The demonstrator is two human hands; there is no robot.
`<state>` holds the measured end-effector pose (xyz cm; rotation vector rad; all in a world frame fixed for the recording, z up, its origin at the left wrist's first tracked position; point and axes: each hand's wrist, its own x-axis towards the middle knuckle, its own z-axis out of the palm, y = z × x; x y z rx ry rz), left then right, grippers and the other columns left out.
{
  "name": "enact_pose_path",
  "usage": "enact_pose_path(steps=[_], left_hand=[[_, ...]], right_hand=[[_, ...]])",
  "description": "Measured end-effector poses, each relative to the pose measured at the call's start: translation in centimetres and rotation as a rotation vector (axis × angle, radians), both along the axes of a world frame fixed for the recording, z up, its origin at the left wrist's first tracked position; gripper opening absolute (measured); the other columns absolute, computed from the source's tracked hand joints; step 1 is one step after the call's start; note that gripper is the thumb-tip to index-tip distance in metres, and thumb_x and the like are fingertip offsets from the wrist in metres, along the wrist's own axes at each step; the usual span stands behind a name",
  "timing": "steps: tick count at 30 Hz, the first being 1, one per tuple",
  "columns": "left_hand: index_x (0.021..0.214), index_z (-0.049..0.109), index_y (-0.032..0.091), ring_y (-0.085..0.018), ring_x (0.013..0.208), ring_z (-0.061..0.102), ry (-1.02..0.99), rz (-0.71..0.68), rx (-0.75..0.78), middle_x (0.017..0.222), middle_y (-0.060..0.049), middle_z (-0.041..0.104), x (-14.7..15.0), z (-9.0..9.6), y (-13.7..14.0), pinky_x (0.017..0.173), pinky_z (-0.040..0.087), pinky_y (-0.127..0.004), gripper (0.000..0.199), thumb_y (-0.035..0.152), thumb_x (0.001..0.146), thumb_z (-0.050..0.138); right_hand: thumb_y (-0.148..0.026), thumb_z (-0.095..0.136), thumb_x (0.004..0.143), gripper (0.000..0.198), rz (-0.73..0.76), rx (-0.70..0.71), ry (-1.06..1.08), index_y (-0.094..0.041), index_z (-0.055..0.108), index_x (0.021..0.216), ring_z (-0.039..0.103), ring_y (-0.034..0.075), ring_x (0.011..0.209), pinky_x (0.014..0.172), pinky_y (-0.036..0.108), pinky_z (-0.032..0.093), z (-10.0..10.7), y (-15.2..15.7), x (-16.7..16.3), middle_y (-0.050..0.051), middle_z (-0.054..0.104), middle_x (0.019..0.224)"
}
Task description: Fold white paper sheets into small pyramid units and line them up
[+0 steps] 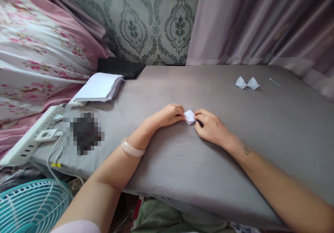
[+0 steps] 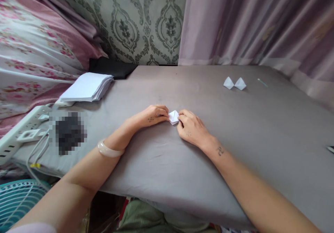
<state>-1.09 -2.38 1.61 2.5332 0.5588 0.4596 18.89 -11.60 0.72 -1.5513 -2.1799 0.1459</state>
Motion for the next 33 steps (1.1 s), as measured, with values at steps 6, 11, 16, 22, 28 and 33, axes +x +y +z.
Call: enact_pose_path(steps=[6, 11, 16, 22, 28, 33], left_hand=[[0.084, 0.068, 0.013, -0.015, 0.083, 0.061, 0.0, 0.115, -0.008, 0.092, -0.009, 0.065, 0.5, -0.4, -0.2, 0.08, 0.046, -0.027, 0.029, 0.029, 0.095, 0.047], [0.079, 0.068, 0.014, -0.013, 0.074, 0.058, -0.01, 0.362, -0.105, 0.088, -0.007, 0.063, 1.4, -0.6, -0.8, 0.075, 0.047, -0.026, 0.022, 0.03, 0.089, 0.057], [0.074, 0.065, 0.014, -0.013, 0.07, 0.057, -0.052, 0.498, -0.195, 0.086, -0.005, 0.061, 1.7, -0.8, -1.0, 0.072, 0.048, -0.028, 0.021, 0.033, 0.083, 0.064], [0.075, 0.065, 0.014, -0.013, 0.073, 0.058, -0.06, 0.529, -0.255, 0.092, -0.007, 0.061, 1.6, -0.7, -1.2, 0.078, 0.05, -0.03, 0.015, 0.026, 0.084, 0.061], [0.076, 0.064, 0.013, -0.014, 0.076, 0.058, -0.069, 0.56, -0.265, 0.093, -0.008, 0.059, 1.9, -1.0, -1.3, 0.081, 0.051, -0.034, 0.013, 0.023, 0.083, 0.06], [0.077, 0.064, 0.013, -0.019, 0.094, 0.056, -0.079, 0.588, -0.221, 0.102, -0.011, 0.056, 2.1, -1.5, -1.5, 0.088, 0.05, -0.038, 0.011, 0.022, 0.082, 0.062]], right_hand=[[-0.023, 0.048, 0.092, 0.022, -0.082, 0.008, 0.035, -0.017, 0.069, 0.088, 0.062, 0.023, 0.094, 0.084, 0.036, 0.05, -0.4, 0.0, -0.2, 0.011, 0.067, 0.101], [-0.025, 0.049, 0.092, 0.024, -0.16, -0.015, 0.152, -0.018, 0.068, 0.079, 0.063, 0.021, 0.088, 0.084, 0.035, 0.048, -0.8, 0.7, -0.1, 0.009, 0.066, 0.096], [-0.028, 0.053, 0.089, 0.024, -0.236, -0.037, 0.257, -0.019, 0.068, 0.074, 0.062, 0.019, 0.085, 0.084, 0.035, 0.048, -1.0, 1.2, -0.1, 0.009, 0.065, 0.101], [-0.032, 0.057, 0.085, 0.023, -0.318, -0.06, 0.279, -0.018, 0.069, 0.071, 0.062, 0.02, 0.087, 0.085, 0.038, 0.048, -1.4, 1.7, 0.0, 0.012, 0.061, 0.107], [-0.033, 0.061, 0.081, 0.022, -0.353, -0.137, 0.3, -0.019, 0.067, 0.066, 0.062, 0.02, 0.087, 0.085, 0.037, 0.047, -1.1, 2.2, 0.2, 0.01, 0.061, 0.107], [-0.035, 0.064, 0.079, 0.023, -0.37, -0.147, 0.328, -0.019, 0.065, 0.063, 0.062, 0.019, 0.082, 0.082, 0.037, 0.048, -1.1, 2.4, 0.4, 0.01, 0.061, 0.106]])
